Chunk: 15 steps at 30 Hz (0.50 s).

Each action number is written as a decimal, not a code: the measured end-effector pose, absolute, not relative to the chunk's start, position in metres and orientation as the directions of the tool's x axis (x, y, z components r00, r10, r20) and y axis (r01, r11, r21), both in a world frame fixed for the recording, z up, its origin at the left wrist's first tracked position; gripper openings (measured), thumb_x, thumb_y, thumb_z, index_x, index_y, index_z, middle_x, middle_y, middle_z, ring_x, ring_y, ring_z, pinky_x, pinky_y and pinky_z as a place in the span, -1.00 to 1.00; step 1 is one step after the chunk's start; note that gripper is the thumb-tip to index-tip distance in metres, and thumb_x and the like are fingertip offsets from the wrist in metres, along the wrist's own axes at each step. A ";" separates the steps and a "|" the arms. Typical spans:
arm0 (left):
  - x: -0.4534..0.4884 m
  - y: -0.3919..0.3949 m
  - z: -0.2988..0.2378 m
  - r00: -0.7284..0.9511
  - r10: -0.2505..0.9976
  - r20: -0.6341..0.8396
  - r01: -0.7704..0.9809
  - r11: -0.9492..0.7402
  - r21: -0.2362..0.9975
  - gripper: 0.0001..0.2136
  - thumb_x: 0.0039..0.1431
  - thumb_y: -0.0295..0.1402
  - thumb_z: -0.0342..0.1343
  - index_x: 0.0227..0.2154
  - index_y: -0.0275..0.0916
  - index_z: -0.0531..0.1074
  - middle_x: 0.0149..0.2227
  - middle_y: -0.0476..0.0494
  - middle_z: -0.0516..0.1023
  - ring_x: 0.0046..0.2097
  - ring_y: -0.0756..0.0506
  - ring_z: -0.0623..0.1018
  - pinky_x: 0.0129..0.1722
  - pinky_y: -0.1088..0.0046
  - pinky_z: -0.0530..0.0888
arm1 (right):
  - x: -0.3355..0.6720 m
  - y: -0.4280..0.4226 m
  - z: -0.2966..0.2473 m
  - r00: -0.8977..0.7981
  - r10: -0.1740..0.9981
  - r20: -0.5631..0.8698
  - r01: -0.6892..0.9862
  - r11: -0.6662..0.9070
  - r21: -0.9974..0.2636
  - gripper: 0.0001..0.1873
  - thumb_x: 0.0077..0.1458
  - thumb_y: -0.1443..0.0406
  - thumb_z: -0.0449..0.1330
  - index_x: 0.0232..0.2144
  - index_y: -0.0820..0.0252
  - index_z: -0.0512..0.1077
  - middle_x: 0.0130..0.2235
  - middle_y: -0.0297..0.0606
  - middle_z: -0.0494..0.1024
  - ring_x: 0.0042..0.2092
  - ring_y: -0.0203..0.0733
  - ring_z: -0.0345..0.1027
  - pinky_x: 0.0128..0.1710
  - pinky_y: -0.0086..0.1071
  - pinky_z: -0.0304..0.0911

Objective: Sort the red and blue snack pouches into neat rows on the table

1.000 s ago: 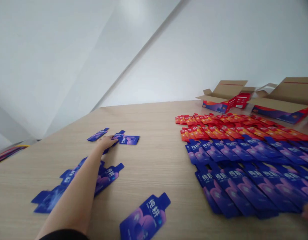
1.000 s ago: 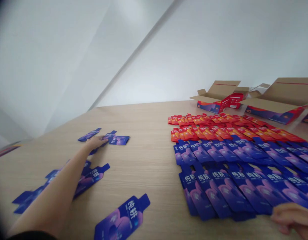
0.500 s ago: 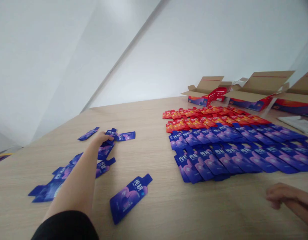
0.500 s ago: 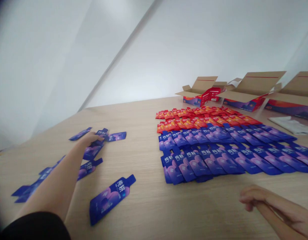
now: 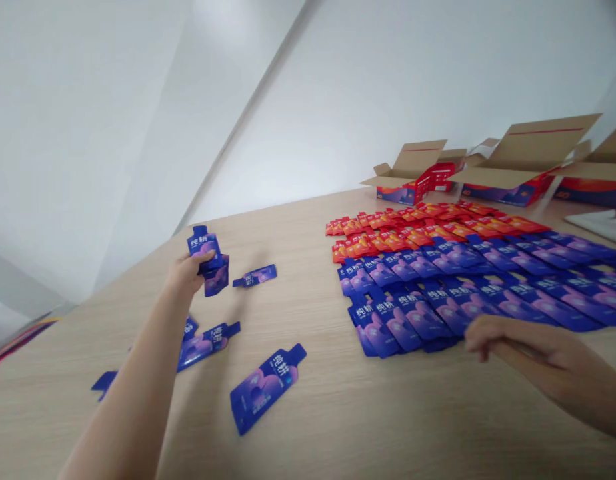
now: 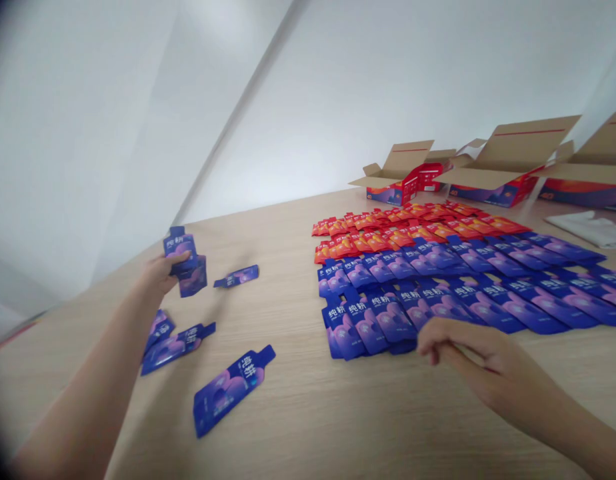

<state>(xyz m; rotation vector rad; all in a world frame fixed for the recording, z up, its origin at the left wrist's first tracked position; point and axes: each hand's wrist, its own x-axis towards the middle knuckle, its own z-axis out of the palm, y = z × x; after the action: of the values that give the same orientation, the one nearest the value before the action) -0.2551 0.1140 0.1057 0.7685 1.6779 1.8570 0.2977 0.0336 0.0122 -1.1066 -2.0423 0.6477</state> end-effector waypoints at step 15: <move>0.015 0.055 0.096 -0.085 0.994 -0.075 -0.438 0.030 0.898 -0.93 0.12 -0.57 0.17 -0.33 -0.33 0.46 -0.41 -0.10 0.62 -0.44 -0.03 0.61 -0.26 0.38 0.64 | 0.184 0.070 0.032 -0.465 0.834 0.298 0.044 0.358 -0.933 -0.83 0.08 0.19 0.23 -0.35 0.20 0.43 -0.36 -0.30 0.49 -0.28 -0.17 0.37 -0.24 -0.28 0.30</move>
<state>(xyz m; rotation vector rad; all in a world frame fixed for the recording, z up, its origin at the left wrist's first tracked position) 0.0150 0.0553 0.0961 0.7838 0.9625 1.4213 0.1845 0.0702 0.0317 -0.7741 -1.7873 1.1945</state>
